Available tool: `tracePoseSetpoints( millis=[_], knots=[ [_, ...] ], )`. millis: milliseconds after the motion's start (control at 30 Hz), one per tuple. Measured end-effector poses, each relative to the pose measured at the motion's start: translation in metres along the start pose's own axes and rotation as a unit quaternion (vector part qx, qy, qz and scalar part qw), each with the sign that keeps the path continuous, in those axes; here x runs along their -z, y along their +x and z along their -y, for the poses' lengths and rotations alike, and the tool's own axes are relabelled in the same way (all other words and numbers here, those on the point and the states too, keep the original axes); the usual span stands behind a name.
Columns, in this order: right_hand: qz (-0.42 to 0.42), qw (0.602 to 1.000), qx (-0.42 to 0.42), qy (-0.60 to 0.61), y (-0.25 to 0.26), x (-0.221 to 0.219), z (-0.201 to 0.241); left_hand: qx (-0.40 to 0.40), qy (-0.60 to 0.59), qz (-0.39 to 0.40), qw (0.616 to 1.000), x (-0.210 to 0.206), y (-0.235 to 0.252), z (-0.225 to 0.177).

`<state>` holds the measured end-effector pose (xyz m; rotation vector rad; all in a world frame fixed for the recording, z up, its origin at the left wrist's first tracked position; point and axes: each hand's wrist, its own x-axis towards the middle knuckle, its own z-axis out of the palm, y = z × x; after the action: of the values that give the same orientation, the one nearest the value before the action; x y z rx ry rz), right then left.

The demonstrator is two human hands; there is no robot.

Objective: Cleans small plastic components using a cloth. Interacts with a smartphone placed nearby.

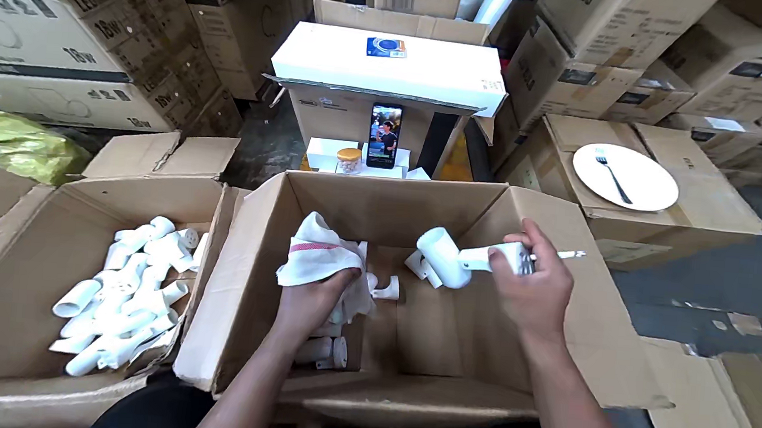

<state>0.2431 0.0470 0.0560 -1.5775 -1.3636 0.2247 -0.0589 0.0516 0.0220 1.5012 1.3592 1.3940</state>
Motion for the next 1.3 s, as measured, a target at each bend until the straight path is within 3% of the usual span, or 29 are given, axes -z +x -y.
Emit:
tracePoseSetpoints(
  millis=[67, 167, 267, 333, 367, 433, 533, 667, 733, 800, 967, 1133, 1300],
  knots=[
    [-0.016, 0.969, -0.158, 0.188, 0.009, 0.004, 0.004, -0.006, -0.022, 0.035, 0.999, -0.002, -0.006, 0.001],
    [0.005, 0.875, -0.322, 0.361, 0.005, -0.005, 0.012, -0.055, 0.001, 0.077, 0.996, -0.013, -0.027, 0.005],
    [0.065, 0.791, -0.432, 0.428, -0.010, -0.022, 0.028, -0.057, -0.014, 0.101, 0.993, -0.027, -0.051, -0.003],
    [0.116, 0.765, -0.472, 0.423, -0.026, -0.039, 0.034, -0.071, -0.016, 0.122, 0.990, -0.034, -0.059, -0.008],
    [0.134, 0.766, -0.479, 0.406, -0.037, -0.047, 0.038, -0.090, -0.035, 0.118, 0.988, -0.039, -0.059, -0.007],
    [0.150, 0.811, -0.435, 0.360, -0.061, -0.062, 0.041, -0.082, -0.081, 0.063, 0.991, -0.052, -0.054, -0.005],
    [0.130, 0.895, -0.304, 0.300, -0.076, -0.072, 0.039, 0.041, -0.131, -0.021, 0.990, -0.058, -0.045, -0.014],
    [0.130, 0.940, -0.148, 0.279, -0.064, -0.065, 0.034, 0.172, -0.171, 0.009, 0.970, -0.045, -0.039, -0.025],
    [0.181, 0.938, -0.138, 0.260, -0.049, -0.054, 0.032, 0.233, -0.151, 0.040, 0.960, -0.036, -0.034, -0.025],
    [0.224, 0.910, -0.216, 0.274, -0.031, -0.045, 0.029, 0.246, -0.124, 0.067, 0.959, -0.032, -0.035, -0.023],
    [0.195, 0.870, -0.308, 0.333, -0.021, -0.048, 0.010, 0.164, -0.190, 0.138, 0.958, -0.023, -0.038, -0.019],
    [0.202, 0.882, -0.320, 0.279, -0.027, -0.055, 0.014, 0.085, -0.094, 0.065, 0.990, -0.017, -0.030, -0.013],
    [0.239, 0.872, -0.333, 0.267, -0.033, -0.064, 0.014, 0.047, -0.083, 0.038, 0.995, -0.018, -0.035, -0.014]
  ],
)
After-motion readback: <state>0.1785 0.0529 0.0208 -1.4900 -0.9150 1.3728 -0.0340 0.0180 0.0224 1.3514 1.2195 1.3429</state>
